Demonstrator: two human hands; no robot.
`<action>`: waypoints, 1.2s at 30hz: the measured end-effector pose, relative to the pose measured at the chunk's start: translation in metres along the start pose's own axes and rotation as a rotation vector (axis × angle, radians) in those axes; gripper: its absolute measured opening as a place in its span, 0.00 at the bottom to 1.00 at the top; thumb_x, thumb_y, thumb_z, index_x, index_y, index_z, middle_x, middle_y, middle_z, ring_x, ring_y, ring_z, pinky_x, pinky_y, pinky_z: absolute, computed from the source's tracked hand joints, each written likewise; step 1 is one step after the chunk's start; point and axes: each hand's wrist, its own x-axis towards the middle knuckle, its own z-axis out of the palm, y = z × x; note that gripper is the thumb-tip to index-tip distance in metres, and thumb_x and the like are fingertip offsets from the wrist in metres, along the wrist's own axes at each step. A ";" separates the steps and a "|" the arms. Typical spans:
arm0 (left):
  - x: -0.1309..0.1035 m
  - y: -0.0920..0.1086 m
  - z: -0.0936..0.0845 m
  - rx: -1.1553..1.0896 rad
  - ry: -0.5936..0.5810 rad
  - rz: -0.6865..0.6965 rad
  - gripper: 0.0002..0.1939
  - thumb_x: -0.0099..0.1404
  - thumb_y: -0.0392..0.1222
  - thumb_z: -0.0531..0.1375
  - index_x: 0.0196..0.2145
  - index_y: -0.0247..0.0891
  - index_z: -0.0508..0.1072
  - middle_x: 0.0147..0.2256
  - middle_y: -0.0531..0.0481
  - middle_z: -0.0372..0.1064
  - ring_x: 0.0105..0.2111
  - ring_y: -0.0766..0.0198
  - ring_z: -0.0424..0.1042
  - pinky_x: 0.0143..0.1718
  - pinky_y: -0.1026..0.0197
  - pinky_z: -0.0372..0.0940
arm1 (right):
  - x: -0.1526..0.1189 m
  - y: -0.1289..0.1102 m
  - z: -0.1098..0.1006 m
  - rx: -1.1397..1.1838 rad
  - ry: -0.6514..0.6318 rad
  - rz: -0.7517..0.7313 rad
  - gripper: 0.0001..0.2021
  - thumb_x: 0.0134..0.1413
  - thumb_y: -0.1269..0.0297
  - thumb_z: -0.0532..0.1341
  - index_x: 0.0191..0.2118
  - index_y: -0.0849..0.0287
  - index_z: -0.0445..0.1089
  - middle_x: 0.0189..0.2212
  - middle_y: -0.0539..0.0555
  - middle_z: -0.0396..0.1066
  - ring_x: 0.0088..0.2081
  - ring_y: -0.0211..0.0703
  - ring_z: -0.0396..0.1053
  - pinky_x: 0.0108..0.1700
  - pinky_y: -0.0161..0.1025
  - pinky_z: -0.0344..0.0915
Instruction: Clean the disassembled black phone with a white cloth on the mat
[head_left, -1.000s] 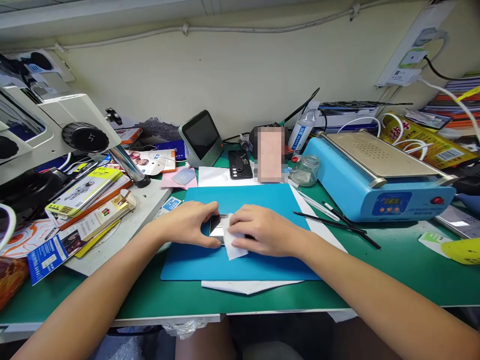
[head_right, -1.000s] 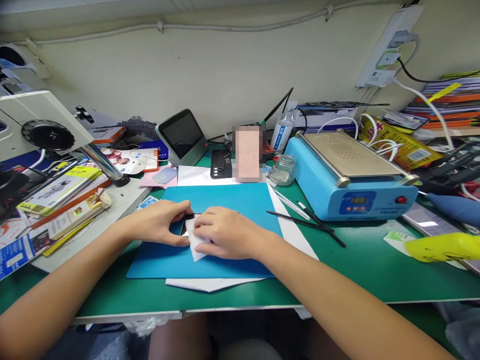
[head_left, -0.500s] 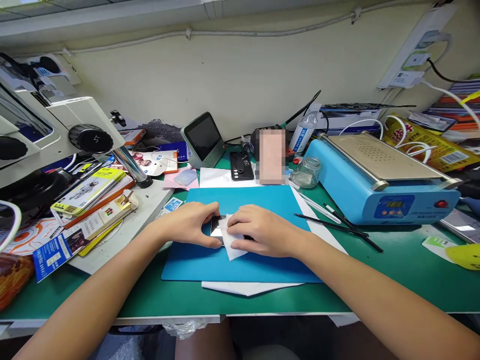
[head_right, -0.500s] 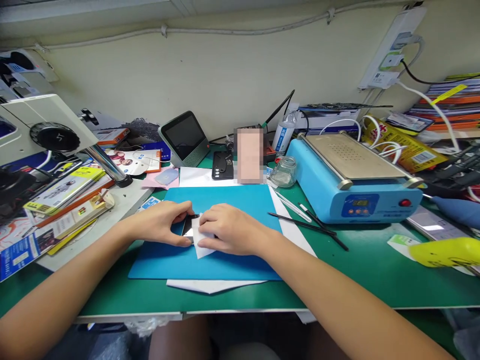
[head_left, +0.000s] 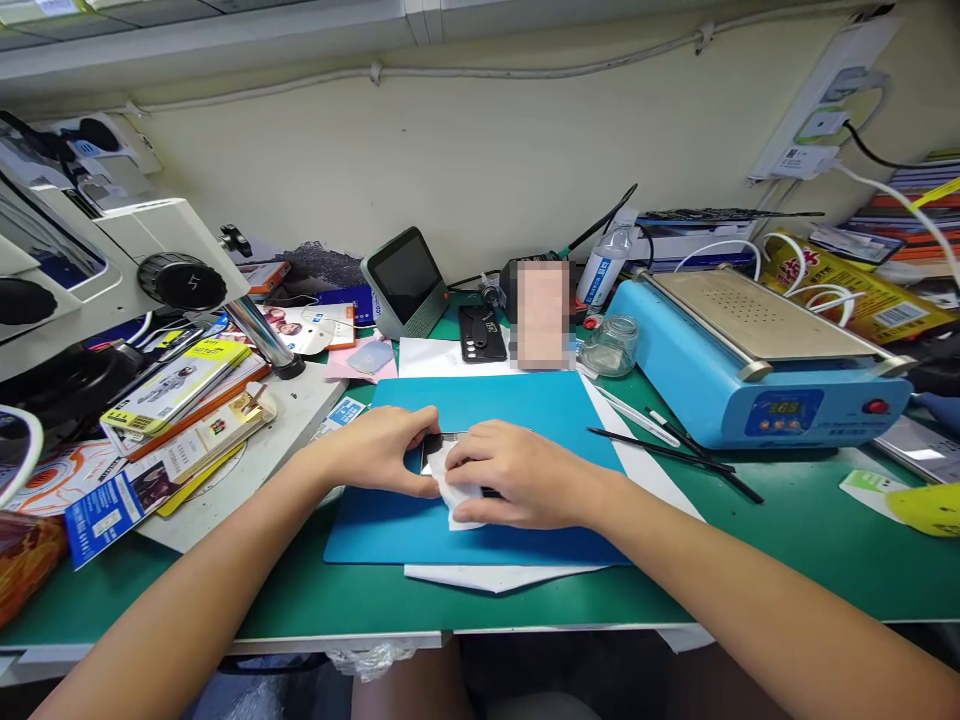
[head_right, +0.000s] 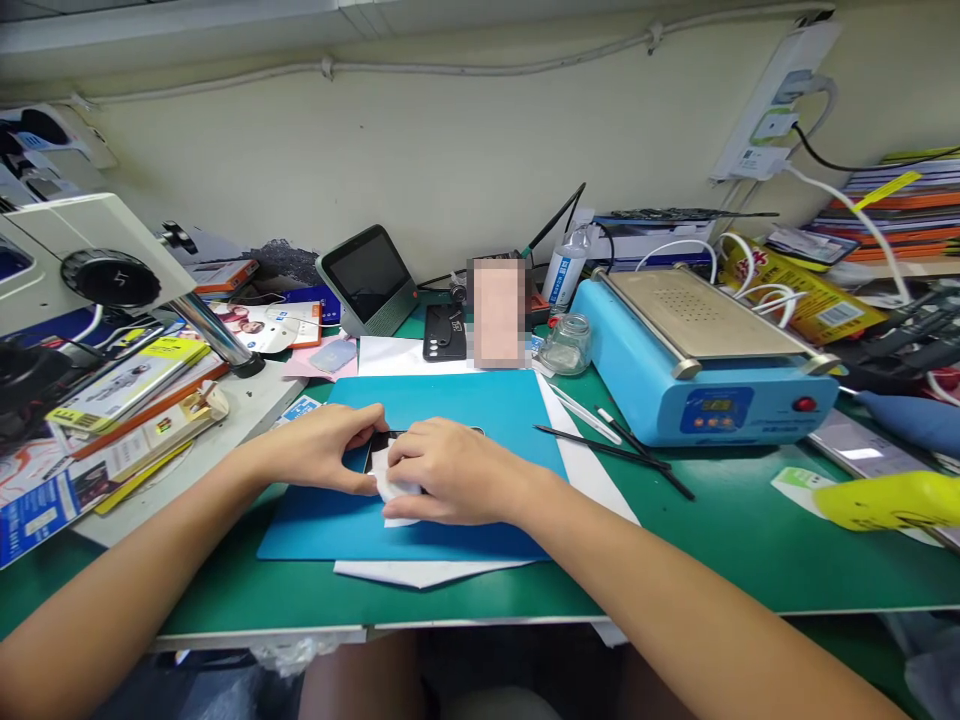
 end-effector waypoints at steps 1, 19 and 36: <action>0.000 0.000 0.000 -0.002 -0.001 0.003 0.25 0.57 0.63 0.64 0.40 0.41 0.65 0.31 0.54 0.67 0.30 0.61 0.67 0.29 0.62 0.54 | -0.001 0.001 0.000 -0.001 0.015 0.019 0.12 0.67 0.57 0.61 0.39 0.60 0.76 0.43 0.57 0.76 0.43 0.45 0.70 0.46 0.43 0.65; 0.000 0.002 0.000 -0.016 0.002 -0.006 0.25 0.57 0.62 0.64 0.40 0.41 0.65 0.31 0.54 0.69 0.30 0.60 0.69 0.28 0.62 0.55 | -0.001 0.001 -0.002 0.066 -0.005 0.003 0.12 0.66 0.57 0.62 0.37 0.60 0.77 0.40 0.56 0.77 0.41 0.44 0.71 0.46 0.43 0.65; 0.002 -0.001 0.001 -0.063 -0.014 -0.006 0.27 0.56 0.63 0.65 0.42 0.41 0.65 0.32 0.54 0.68 0.30 0.61 0.69 0.29 0.62 0.55 | -0.003 0.002 -0.005 -0.008 0.007 0.027 0.13 0.68 0.58 0.60 0.38 0.61 0.76 0.41 0.57 0.77 0.41 0.45 0.70 0.45 0.43 0.64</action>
